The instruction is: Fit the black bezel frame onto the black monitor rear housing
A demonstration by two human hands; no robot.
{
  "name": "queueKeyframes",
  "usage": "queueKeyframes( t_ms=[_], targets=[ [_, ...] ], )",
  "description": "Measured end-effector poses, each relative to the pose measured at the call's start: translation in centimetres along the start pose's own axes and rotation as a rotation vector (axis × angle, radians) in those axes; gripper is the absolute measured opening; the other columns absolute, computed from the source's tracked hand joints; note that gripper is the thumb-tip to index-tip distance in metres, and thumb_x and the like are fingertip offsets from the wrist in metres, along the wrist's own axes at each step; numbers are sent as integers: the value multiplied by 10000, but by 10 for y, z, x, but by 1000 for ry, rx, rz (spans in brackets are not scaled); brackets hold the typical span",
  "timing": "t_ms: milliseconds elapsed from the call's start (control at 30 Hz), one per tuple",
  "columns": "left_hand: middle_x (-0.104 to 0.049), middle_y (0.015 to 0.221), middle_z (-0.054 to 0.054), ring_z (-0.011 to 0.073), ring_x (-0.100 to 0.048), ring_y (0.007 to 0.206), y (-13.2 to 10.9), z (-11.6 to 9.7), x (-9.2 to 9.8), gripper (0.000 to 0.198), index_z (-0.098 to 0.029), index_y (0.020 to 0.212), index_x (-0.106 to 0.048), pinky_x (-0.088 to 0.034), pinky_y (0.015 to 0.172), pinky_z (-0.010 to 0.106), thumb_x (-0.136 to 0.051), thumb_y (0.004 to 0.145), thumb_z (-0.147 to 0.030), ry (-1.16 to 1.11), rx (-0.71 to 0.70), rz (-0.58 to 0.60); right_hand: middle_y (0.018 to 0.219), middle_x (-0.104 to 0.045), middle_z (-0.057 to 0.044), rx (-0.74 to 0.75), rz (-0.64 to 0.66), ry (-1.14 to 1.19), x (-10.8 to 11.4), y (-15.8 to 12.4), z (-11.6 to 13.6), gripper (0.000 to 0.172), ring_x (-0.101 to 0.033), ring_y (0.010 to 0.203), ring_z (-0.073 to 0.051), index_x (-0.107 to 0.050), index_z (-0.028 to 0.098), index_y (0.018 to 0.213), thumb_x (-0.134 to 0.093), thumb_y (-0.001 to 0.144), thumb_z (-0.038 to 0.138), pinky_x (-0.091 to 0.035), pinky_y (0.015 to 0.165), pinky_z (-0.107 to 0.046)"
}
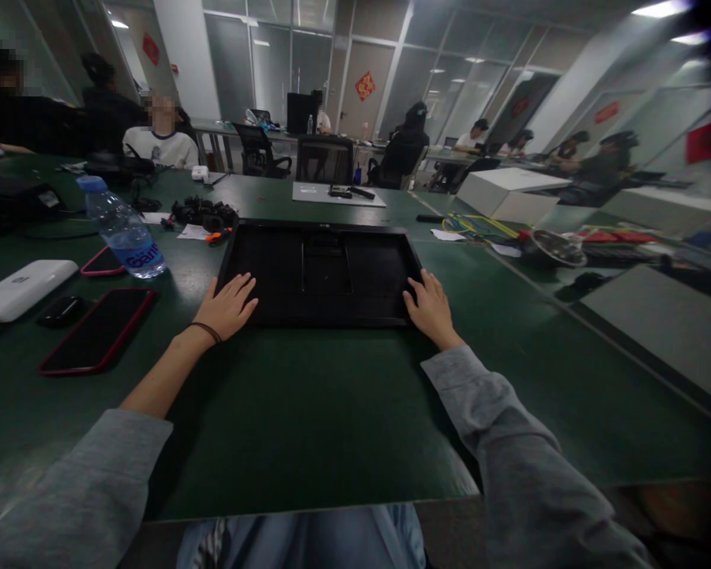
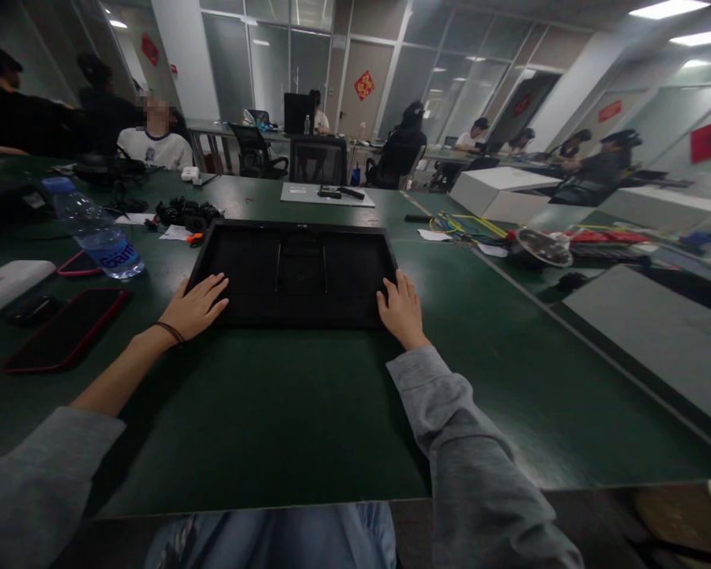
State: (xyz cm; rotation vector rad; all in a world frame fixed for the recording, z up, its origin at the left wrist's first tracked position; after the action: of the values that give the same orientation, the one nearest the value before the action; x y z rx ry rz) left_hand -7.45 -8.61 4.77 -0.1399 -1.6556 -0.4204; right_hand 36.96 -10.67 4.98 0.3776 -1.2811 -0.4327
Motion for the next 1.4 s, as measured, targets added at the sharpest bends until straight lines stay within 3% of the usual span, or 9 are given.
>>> queueKeyframes(
  t_ms=[200, 400, 1400],
  targets=[
    [-305, 1697, 105, 246, -295, 1562, 2, 4, 1, 611, -184, 1601, -379, -143, 1278, 534, -282, 1036, -395, 13, 12, 12, 1633, -388, -187, -2, 25, 26, 2, 1, -2, 470, -444, 1442, -404, -633, 165, 1369, -442, 974, 332, -403, 1137, -652],
    [-309, 1695, 111, 251, -302, 1559, 2, 3, 4, 601, -186, 1597, -385, -247, 1250, 525, -284, 1036, -375, 16, 19, 36, 1626, -404, -173, 17, 12, 25, 2, 2, -3, 475, -450, 1450, -380, -643, 157, 1371, -432, 955, 253, -412, 1157, -614],
    [-329, 1687, 105, 257, -323, 1551, 1, 3, 4, 615, -155, 1581, -403, -291, 1241, 548, -312, 991, -301, 15, -5, 16, 1630, -380, -202, 41, 24, 9, -3, 3, -8, 475, -469, 1428, -396, -634, 132, 1374, -436, 972, 288, -433, 1140, -618]
  ],
)
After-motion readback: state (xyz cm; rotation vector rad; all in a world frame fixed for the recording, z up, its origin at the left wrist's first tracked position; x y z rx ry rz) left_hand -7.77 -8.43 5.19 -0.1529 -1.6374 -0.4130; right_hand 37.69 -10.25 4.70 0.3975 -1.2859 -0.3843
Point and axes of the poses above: each hand's wrist, its own y-axis towards the middle knuckle, its own x-axis out of the back of the hand, z = x × y, the point moved 8 cm from there along y, towards the middle knuckle
